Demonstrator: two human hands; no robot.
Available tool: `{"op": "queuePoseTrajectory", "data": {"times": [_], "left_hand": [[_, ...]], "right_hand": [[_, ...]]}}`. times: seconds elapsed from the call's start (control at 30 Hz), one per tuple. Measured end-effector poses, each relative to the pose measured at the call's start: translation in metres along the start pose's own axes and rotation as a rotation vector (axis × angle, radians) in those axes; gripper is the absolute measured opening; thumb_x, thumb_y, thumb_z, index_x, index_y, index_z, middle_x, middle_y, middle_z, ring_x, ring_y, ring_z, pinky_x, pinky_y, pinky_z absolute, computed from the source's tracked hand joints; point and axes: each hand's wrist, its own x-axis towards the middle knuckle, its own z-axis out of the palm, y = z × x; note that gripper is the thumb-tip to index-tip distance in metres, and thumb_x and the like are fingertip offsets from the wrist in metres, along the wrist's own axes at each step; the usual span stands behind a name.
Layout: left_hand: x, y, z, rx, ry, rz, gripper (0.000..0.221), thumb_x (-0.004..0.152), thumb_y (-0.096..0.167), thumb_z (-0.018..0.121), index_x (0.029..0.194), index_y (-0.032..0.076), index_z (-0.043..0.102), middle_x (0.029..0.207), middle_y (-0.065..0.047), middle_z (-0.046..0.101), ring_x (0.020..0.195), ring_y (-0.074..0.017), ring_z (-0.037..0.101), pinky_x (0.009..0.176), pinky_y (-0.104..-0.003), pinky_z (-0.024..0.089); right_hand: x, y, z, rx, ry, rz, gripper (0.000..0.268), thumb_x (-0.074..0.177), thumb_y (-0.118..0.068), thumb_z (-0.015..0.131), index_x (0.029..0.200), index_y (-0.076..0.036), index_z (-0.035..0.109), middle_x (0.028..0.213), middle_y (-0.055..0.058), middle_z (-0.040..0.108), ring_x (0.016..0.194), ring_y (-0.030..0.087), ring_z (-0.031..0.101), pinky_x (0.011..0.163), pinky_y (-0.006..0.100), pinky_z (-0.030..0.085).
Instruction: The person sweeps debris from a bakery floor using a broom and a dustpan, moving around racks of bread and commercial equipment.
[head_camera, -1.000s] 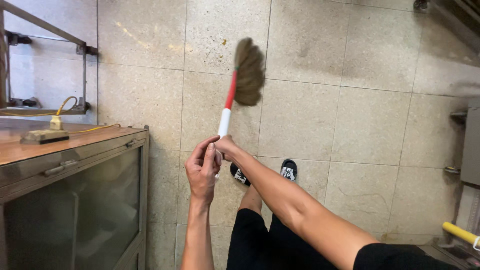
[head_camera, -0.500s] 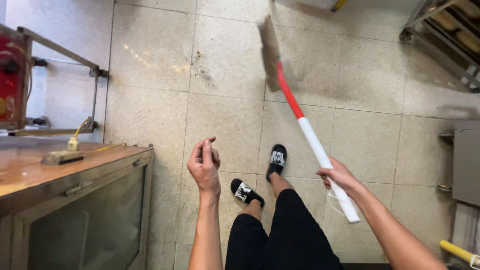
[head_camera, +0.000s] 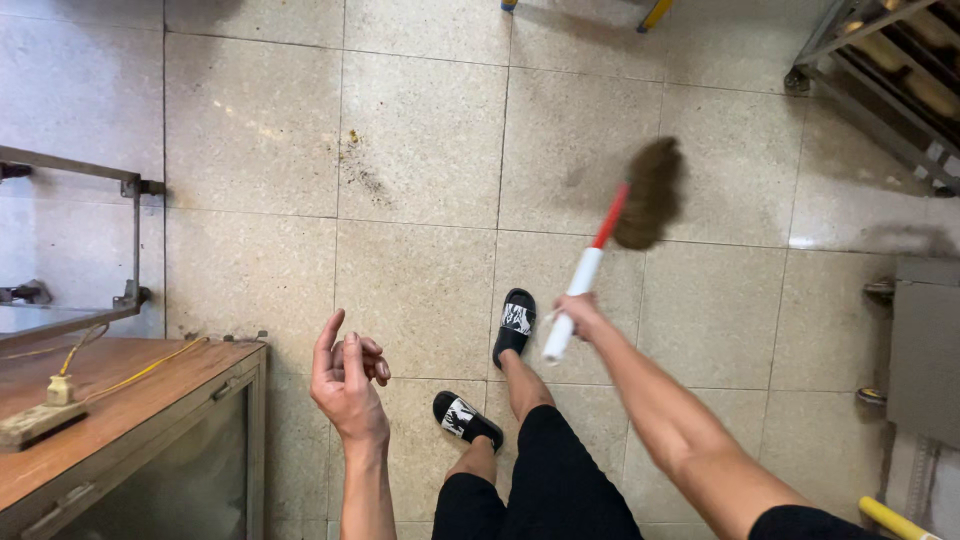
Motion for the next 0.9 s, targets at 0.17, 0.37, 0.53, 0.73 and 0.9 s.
{"op": "queuePoseTrajectory", "data": {"times": [0.17, 0.37, 0.53, 0.73, 0.9], "left_hand": [[0.024, 0.014, 0.059, 0.010, -0.036, 0.025, 0.031, 0.104, 0.011, 0.055, 0.132, -0.002, 0.063, 0.076, -0.005, 0.063, 0.057, -0.0081, 0.055, 0.050, -0.024, 0.044], [0.053, 0.035, 0.113, -0.063, -0.065, 0.049, 0.029, 0.106, 0.013, 0.055, 0.128, -0.003, 0.065, 0.077, -0.005, 0.063, 0.058, -0.0085, 0.055, 0.050, -0.024, 0.043], [0.070, 0.039, 0.119, -0.141, -0.050, 0.043, 0.031, 0.107, 0.017, 0.053, 0.127, -0.002, 0.065, 0.076, -0.004, 0.062, 0.056, -0.0089, 0.054, 0.048, -0.023, 0.041], [0.096, 0.041, 0.101, -0.122, 0.015, 0.005, 0.034, 0.108, 0.022, 0.048, 0.126, -0.002, 0.065, 0.072, -0.004, 0.062, 0.054, -0.0083, 0.053, 0.047, -0.024, 0.040], [0.125, 0.037, 0.086, -0.119, 0.014, -0.034, 0.037, 0.109, 0.024, 0.046, 0.125, -0.002, 0.066, 0.072, -0.003, 0.062, 0.053, -0.0077, 0.054, 0.047, -0.023, 0.040]], "right_hand": [[-0.065, -0.035, 0.147, -0.336, -0.215, -0.026, 0.087, 0.081, -0.001, 0.065, 0.148, 0.009, 0.011, 0.083, 0.019, 0.069, 0.057, 0.026, 0.070, 0.047, 0.039, 0.057], [-0.139, -0.123, 0.132, -0.098, -0.632, -0.040, 0.050, 0.079, 0.003, 0.064, 0.123, -0.003, 0.042, 0.068, 0.006, 0.054, 0.046, 0.015, 0.053, 0.037, 0.033, 0.046], [-0.156, -0.161, -0.044, -0.182, -0.608, -0.035, 0.058, 0.079, 0.000, 0.062, 0.133, -0.016, 0.050, 0.069, 0.003, 0.053, 0.045, 0.010, 0.049, 0.039, 0.027, 0.044], [-0.131, -0.160, -0.188, -0.472, -0.050, -0.042, 0.077, 0.082, 0.002, 0.063, 0.150, -0.020, 0.033, 0.071, 0.011, 0.058, 0.050, 0.018, 0.053, 0.043, 0.037, 0.046], [0.007, -0.188, -0.179, -0.251, 0.050, -0.108, 0.024, 0.083, 0.003, 0.067, 0.103, 0.013, 0.057, 0.069, 0.014, 0.059, 0.052, 0.025, 0.059, 0.044, 0.040, 0.049]]}}
